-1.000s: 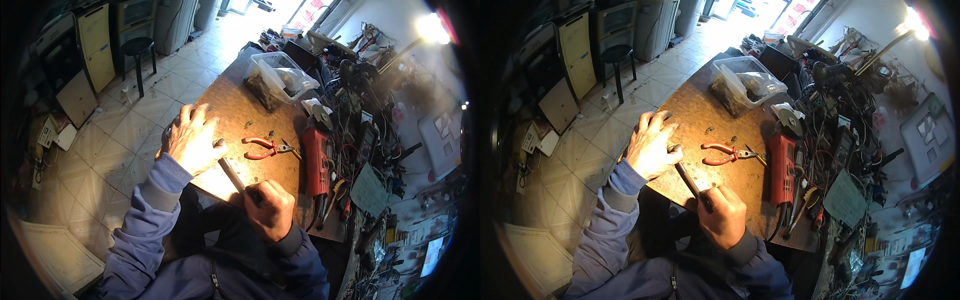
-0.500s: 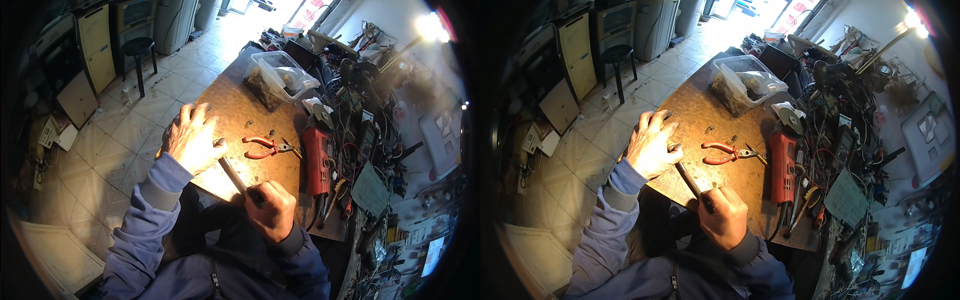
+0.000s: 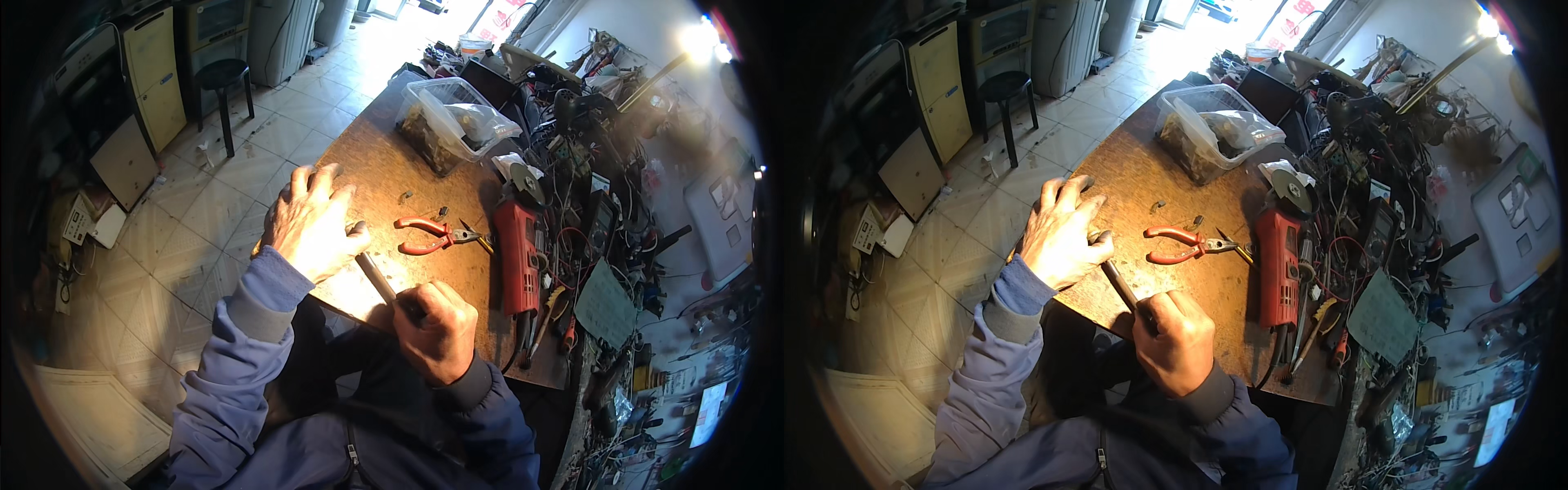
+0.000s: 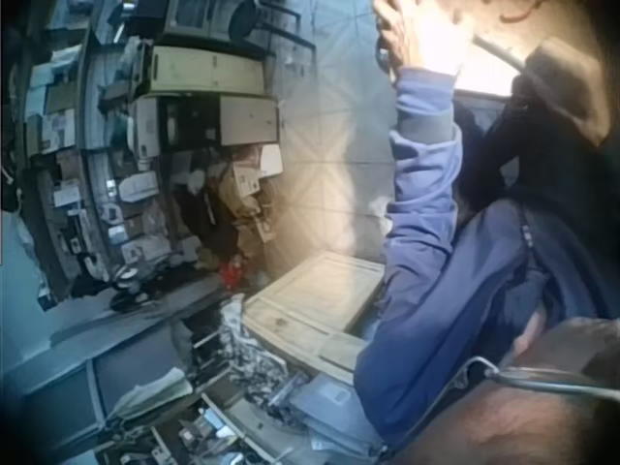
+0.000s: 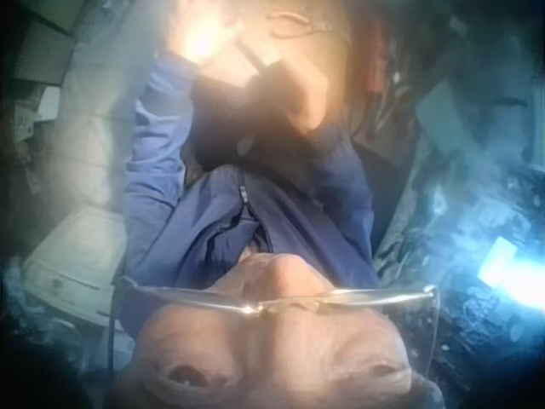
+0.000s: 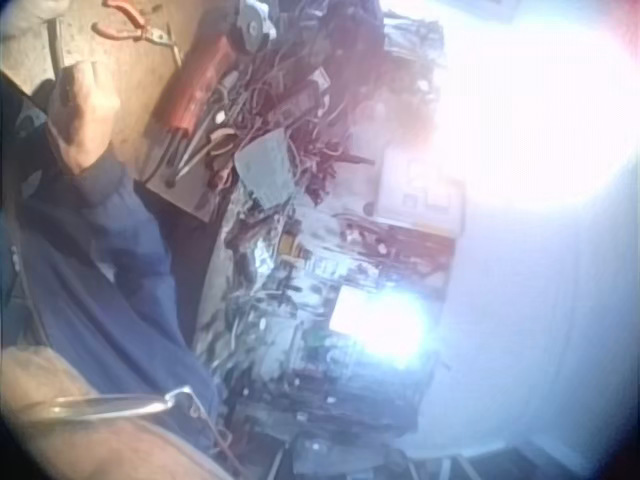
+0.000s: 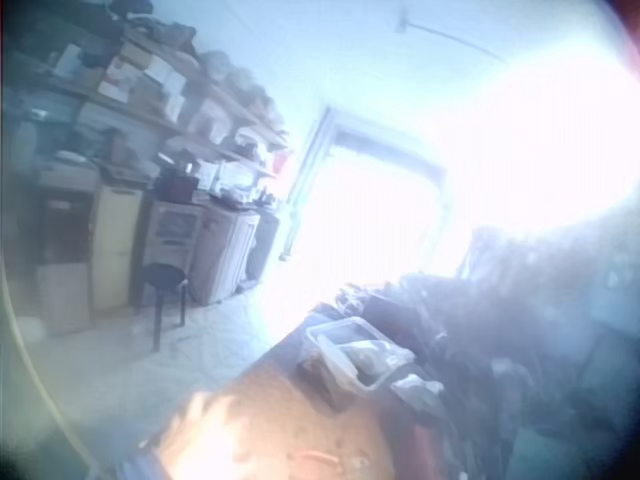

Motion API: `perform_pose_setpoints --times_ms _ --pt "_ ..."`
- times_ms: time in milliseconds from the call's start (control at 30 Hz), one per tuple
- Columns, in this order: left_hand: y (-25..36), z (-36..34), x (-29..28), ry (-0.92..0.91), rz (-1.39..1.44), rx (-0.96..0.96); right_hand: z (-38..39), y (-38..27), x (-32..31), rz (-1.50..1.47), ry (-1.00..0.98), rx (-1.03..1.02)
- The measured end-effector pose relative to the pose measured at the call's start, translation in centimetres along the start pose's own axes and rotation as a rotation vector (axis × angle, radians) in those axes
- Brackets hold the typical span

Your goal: The person uses a hammer and chisel to shape a small metal piece on a workbench, then picks up a red angle grinder and a screwdriver to adjust the tool. The person handles pliers and small metal parts throughout the process.

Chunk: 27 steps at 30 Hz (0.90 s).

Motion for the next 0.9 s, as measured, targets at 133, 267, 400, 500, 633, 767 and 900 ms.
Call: perform_pose_setpoints --times_ms 133,267,400,500,633,767,900 --pt "0.4 -0.1 -0.1 -0.013 0.018 0.0 0.7 0.2 -0.4 0.014 0.009 0.005" --pt "-0.1 0.1 -0.2 -0.024 0.023 -0.02 -0.4 0.3 0.0 -0.133 -0.007 0.09" --pt "0.1 -0.2 0.2 -0.018 0.038 0.011 -1.1 3.3 -3.6 -0.706 0.005 0.421" --pt "0.2 0.0 -0.1 -0.031 0.035 -0.005 -2.9 5.3 -5.2 -1.008 -0.034 0.539" --pt "0.5 -0.4 0.4 0.047 -0.05 0.046 -4.8 7.8 -3.3 -1.392 0.0 0.6" --pt "2.1 -1.3 1.1 0.155 0.023 0.166 -4.4 7.6 -1.7 -1.522 -0.036 0.702" --pt "4.9 -2.0 0.7 0.14 0.612 0.269 -3.3 8.3 -0.3 -1.662 0.024 0.736"
Point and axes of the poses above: each hand's wrist, its own z-axis away from the middle knuckle, its own x-axis out of the palm, y = z × x, the point moved 1 cm from there along -z, towards the middle knuckle
